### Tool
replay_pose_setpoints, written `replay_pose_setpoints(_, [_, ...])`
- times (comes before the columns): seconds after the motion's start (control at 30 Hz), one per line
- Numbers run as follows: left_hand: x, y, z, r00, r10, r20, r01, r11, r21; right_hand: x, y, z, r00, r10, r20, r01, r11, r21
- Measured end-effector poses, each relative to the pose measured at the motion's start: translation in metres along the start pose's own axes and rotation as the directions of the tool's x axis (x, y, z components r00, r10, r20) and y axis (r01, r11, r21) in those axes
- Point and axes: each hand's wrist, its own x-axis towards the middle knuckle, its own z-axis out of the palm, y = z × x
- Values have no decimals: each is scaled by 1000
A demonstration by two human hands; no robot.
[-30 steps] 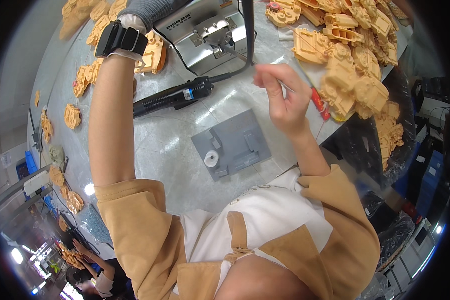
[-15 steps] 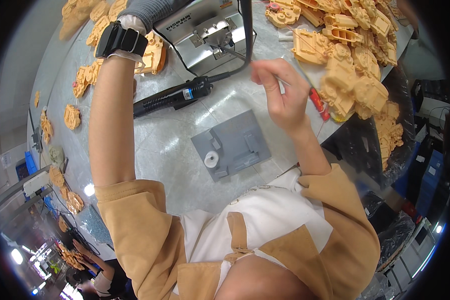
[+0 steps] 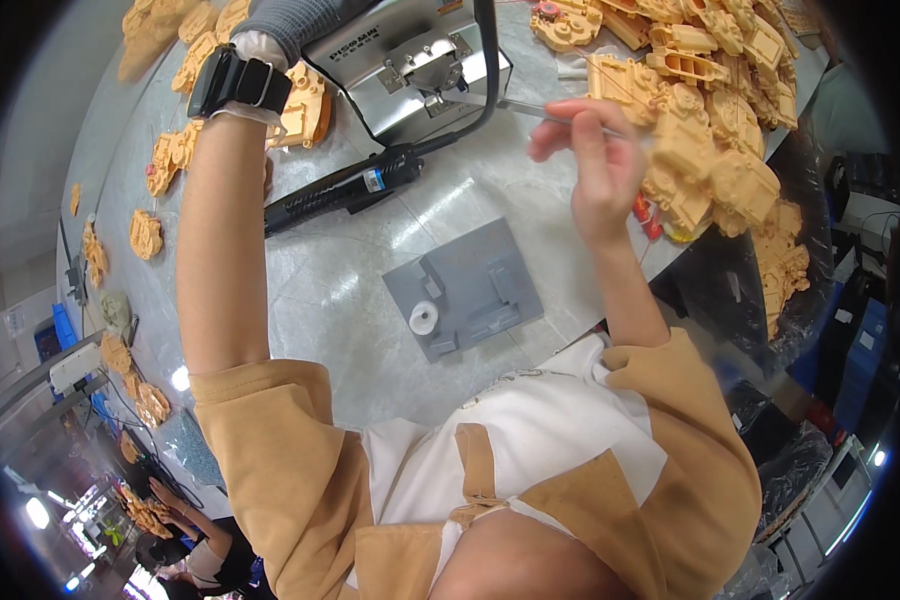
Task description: The person uses a soldering iron to work on small yellow plastic casings and then uses tweezers to place a thin wire into a silver machine labeled PS-560A. The person repeats this process with multiple casings, handling them one at a time.
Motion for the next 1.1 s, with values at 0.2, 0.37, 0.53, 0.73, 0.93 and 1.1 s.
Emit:
replay_pose_setpoints(0.2, [-1, 17, -14, 989, -100, 113, 97, 995, 27, 4, -2, 11, 938, -290, 191, 335, 898, -283])
replay_pose_setpoints(0.37, [-4, -3, -7, 999, 18, 39, -16, 999, -40, 6, 1, 14, 944, -258, 208, 309, 911, -272])
replay_pose_setpoints(0.53, [2, 9, -4, 997, -23, 70, 25, 1000, -17, 4, 3, 8, 990, -112, 87, 119, 989, -83])
replay_pose_setpoints(0.73, [2, -5, 0, 1000, 16, 13, -16, 1000, -1, 4, 14, -7, 996, 82, -30, -79, 991, 105])
replay_pose_setpoints(0.93, [1, -10, 5, 1000, -16, -9, 16, 1000, 7, -7, 5, 6, 982, -183, 47, 188, 972, -138])
replay_pose_setpoints(1.1, [-2, -9, 1, 999, 9, -53, 2, 980, 201, -8, 6, 9, 904, -360, 230, 423, 825, -374])
